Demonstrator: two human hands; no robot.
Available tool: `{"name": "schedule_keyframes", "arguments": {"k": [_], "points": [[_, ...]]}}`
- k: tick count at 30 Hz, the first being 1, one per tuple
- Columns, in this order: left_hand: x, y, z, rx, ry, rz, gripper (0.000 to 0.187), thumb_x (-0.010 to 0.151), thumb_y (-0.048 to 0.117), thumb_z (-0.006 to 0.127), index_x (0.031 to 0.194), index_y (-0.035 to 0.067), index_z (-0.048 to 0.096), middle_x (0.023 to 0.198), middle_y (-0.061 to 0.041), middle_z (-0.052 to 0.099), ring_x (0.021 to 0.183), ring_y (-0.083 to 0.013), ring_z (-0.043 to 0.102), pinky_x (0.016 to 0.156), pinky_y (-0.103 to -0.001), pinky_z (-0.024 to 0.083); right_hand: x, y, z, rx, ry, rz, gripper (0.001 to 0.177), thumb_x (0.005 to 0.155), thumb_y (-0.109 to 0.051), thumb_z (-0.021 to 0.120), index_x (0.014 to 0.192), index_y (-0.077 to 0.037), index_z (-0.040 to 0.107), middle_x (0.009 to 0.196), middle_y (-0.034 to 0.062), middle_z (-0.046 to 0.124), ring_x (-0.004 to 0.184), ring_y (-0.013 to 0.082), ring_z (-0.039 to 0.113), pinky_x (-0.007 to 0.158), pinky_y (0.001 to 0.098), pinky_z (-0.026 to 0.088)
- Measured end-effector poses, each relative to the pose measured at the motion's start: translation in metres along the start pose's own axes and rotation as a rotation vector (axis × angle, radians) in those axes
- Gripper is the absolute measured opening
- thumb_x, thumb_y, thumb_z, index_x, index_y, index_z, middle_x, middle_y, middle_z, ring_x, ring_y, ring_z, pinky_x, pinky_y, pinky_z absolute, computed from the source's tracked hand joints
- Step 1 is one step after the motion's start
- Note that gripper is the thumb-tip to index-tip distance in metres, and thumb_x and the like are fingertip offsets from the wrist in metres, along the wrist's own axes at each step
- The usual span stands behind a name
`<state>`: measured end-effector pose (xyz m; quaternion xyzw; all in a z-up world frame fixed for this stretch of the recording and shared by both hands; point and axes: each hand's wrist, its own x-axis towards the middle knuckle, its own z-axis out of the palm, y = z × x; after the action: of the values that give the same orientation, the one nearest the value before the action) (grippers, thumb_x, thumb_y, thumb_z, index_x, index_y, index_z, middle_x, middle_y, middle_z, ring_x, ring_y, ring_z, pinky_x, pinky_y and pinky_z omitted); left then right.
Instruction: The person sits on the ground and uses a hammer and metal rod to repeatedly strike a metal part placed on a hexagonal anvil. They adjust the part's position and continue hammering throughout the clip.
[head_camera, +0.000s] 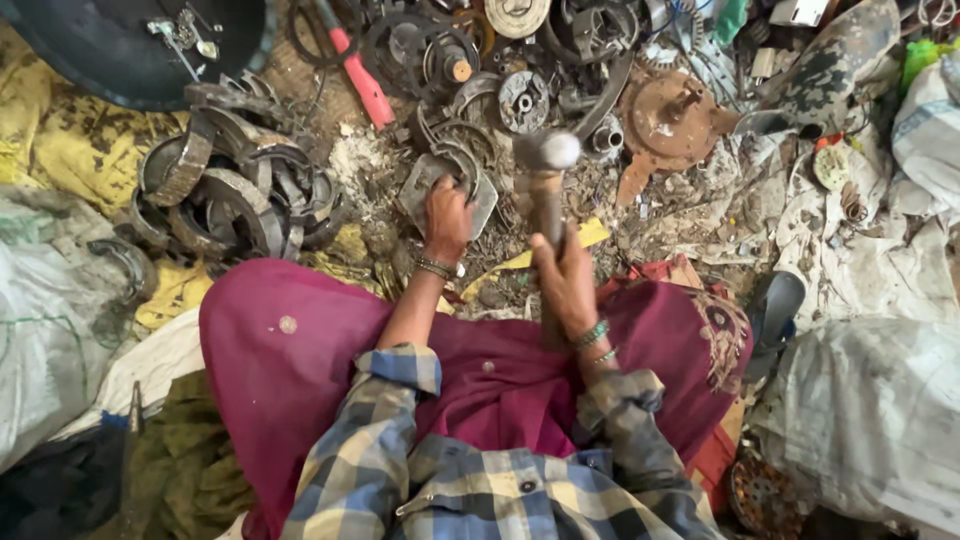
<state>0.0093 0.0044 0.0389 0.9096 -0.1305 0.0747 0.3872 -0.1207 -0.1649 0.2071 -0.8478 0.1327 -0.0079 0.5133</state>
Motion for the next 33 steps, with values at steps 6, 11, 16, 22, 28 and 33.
{"name": "schedule_keyframes", "arguments": {"k": [6, 11, 16, 22, 28, 33], "points": [[0.000, 0.009, 0.000, -0.003, 0.051, -0.022, 0.016, 0.073, 0.003, 0.084, 0.079, -0.006, 0.071, 0.104, -0.027, 0.065, 0.095, -0.0404, 0.065, 0.085, -0.047, 0.053, -0.016, -0.050, -0.034, 0.336, 0.120, -0.452, 0.030, 0.108, -0.019, 0.060, 0.127, -0.002, 0.045, 0.088, 0.0031, 0.064, 0.068, 0.0091, 0.061, 0.059, 0.0238, 0.054], [-0.006, -0.015, 0.024, -0.077, 0.202, 0.109, 0.020, 0.072, 0.003, 0.081, 0.083, -0.004, 0.066, 0.102, -0.025, 0.064, 0.097, -0.0425, 0.063, 0.089, -0.050, 0.052, 0.010, 0.009, 0.006, 0.021, 0.008, -0.046, 0.033, 0.101, -0.024, 0.065, 0.122, -0.003, 0.052, 0.071, 0.0057, 0.068, 0.055, 0.0115, 0.065, 0.047, 0.0256, 0.056], [0.011, -0.022, 0.041, -0.514, 0.263, -0.120, 0.008, 0.084, -0.002, 0.071, 0.088, 0.001, 0.066, 0.100, -0.020, 0.064, 0.097, -0.0397, 0.064, 0.092, -0.048, 0.054, 0.023, 0.050, 0.030, -0.264, -0.053, 0.058, 0.036, 0.104, -0.032, 0.063, 0.119, 0.000, 0.055, 0.071, 0.0087, 0.067, 0.056, 0.0153, 0.066, 0.050, 0.0286, 0.052], [-0.002, -0.004, 0.010, 0.024, 0.049, 0.014, 0.024, 0.068, 0.005, 0.082, 0.089, -0.002, 0.071, 0.101, -0.026, 0.066, 0.097, -0.0414, 0.065, 0.087, -0.045, 0.053, 0.001, -0.005, -0.021, 0.106, 0.069, -0.050, 0.033, 0.107, -0.027, 0.059, 0.123, 0.001, 0.053, 0.079, 0.0047, 0.067, 0.059, 0.0120, 0.066, 0.049, 0.0268, 0.058], [0.007, 0.002, 0.008, -0.399, -0.008, -0.243, 0.020, 0.078, 0.004, 0.074, 0.097, 0.001, 0.071, 0.099, -0.024, 0.065, 0.094, -0.0415, 0.066, 0.083, -0.045, 0.054, -0.013, -0.031, -0.034, 0.296, 0.141, -0.513, 0.030, 0.111, -0.026, 0.060, 0.123, -0.003, 0.044, 0.080, 0.0043, 0.066, 0.063, 0.0105, 0.065, 0.054, 0.0252, 0.056], [0.003, -0.009, 0.014, -0.033, 0.006, 0.059, 0.012, 0.080, 0.010, 0.076, 0.084, 0.003, 0.067, 0.089, -0.025, 0.064, 0.093, -0.0441, 0.064, 0.084, -0.050, 0.050, 0.002, 0.029, 0.022, -0.165, 0.010, 0.008, 0.036, 0.101, -0.030, 0.066, 0.118, -0.001, 0.054, 0.074, 0.0100, 0.069, 0.057, 0.0139, 0.065, 0.049, 0.0302, 0.055]]}}
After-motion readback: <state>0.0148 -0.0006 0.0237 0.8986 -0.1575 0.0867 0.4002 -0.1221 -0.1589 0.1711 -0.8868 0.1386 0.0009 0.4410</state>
